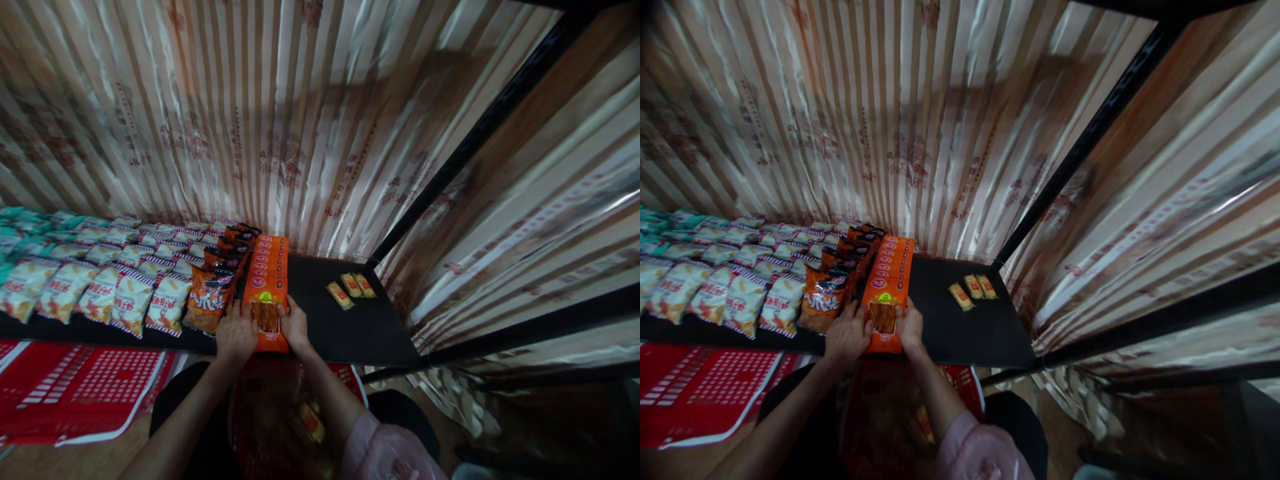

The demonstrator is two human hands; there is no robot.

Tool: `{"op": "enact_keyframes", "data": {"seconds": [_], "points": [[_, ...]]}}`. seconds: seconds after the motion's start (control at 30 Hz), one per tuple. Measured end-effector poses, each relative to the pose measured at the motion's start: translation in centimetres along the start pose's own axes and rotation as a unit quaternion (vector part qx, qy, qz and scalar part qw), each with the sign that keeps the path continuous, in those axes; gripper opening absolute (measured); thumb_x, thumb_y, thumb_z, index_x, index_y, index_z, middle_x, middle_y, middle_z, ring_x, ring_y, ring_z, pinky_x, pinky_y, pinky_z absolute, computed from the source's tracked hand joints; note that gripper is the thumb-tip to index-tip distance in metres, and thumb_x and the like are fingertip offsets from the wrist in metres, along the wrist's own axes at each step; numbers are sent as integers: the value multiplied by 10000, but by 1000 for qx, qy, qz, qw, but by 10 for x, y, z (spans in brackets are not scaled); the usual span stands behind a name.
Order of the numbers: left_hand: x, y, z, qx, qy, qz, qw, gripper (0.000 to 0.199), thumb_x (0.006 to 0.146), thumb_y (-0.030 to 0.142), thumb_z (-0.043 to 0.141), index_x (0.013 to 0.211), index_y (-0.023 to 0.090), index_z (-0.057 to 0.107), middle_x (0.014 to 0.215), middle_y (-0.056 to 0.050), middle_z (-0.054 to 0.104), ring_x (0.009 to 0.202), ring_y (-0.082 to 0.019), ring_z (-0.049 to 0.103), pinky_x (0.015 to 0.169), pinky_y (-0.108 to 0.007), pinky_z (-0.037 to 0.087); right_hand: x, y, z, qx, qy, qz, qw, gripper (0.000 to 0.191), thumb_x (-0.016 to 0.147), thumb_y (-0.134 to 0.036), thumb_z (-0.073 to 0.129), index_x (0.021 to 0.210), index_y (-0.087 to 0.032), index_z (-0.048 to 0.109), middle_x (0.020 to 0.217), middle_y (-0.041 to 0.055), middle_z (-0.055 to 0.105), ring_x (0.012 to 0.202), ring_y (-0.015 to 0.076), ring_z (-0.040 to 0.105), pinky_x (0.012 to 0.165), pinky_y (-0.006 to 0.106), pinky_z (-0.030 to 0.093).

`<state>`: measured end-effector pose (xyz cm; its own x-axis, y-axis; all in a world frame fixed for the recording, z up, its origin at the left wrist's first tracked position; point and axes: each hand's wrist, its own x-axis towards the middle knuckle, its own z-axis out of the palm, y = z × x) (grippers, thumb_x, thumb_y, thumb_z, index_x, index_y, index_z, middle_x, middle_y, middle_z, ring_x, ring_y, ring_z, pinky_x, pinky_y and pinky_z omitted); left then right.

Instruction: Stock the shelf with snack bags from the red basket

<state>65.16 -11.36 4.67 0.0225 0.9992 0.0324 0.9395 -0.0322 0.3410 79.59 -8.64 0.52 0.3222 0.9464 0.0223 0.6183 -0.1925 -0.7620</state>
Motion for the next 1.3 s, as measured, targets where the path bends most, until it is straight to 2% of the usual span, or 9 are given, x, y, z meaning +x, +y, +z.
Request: {"op": "enact_keyframes", "data": {"seconds": [0.07,0.17,0.4,0.53,0.7,0.93,1.07,1.3], "points": [[-6,9,-3,27,18,53,998,445,817,249,393,1215,86,507,1278,-191,499,1127,-313,497,935,-424,376,0,0,-1,2,-1,0,1000,432,797,-292,485,1193,-137,563,882,98,697,762,213,644,729,293,464],[-3,16,1,22,17,111,993,431,816,214,380,1193,71,531,1289,-187,495,1223,-305,416,999,-409,333,-1,-2,-3,4,-4,5,1000,437,800,-288,483,1200,-130,558,911,107,695,797,219,647,738,293,465],[27,23,24,-5,7,167,986,422,806,175,382,1178,40,529,1341,-212,427,1313,-308,278,1047,-456,272,-1,-7,-6,-22,-21,5,1000,479,807,-302,466,1229,-82,526,1000,153,679,877,245,644,790,310,458],[45,33,27,3,-14,168,986,444,825,185,364,1229,57,495,1393,-194,360,1335,-303,228,1056,-457,256,0,-8,-8,-23,-33,9,999,494,814,-304,452,1241,-63,508,1068,160,655,940,237,627,819,292,449],[60,39,25,44,-62,177,981,505,819,203,376,1317,122,408,1423,-120,341,1355,-292,162,1066,-447,239,1,-13,-13,-32,-59,16,998,499,821,-271,432,1259,-36,478,929,135,696,823,207,650,762,269,465],[65,34,32,37,-58,173,983,504,836,200,351,1336,144,380,1432,-90,332,1352,-296,165,1065,-466,228,3,-9,-11,-10,-31,-4,999,457,810,-282,462,1212,-76,532,728,60,699,607,159,623,628,236,472],[67,32,34,30,-61,176,982,514,843,205,351,1356,167,346,1443,-82,310,1357,-290,149,1073,-465,211,3,-2,-6,0,-10,-24,1000,441,813,-297,464,1195,-96,549,717,49,697,605,152,615,618,233,469],[69,30,38,30,-60,165,984,491,860,207,340,1351,215,355,1439,-92,318,1357,-288,152,1067,-478,209,5,6,0,-2,-24,-18,1000,502,821,-335,445,1208,-25,525,693,81,691,633,174,630,623,241,474]]}}
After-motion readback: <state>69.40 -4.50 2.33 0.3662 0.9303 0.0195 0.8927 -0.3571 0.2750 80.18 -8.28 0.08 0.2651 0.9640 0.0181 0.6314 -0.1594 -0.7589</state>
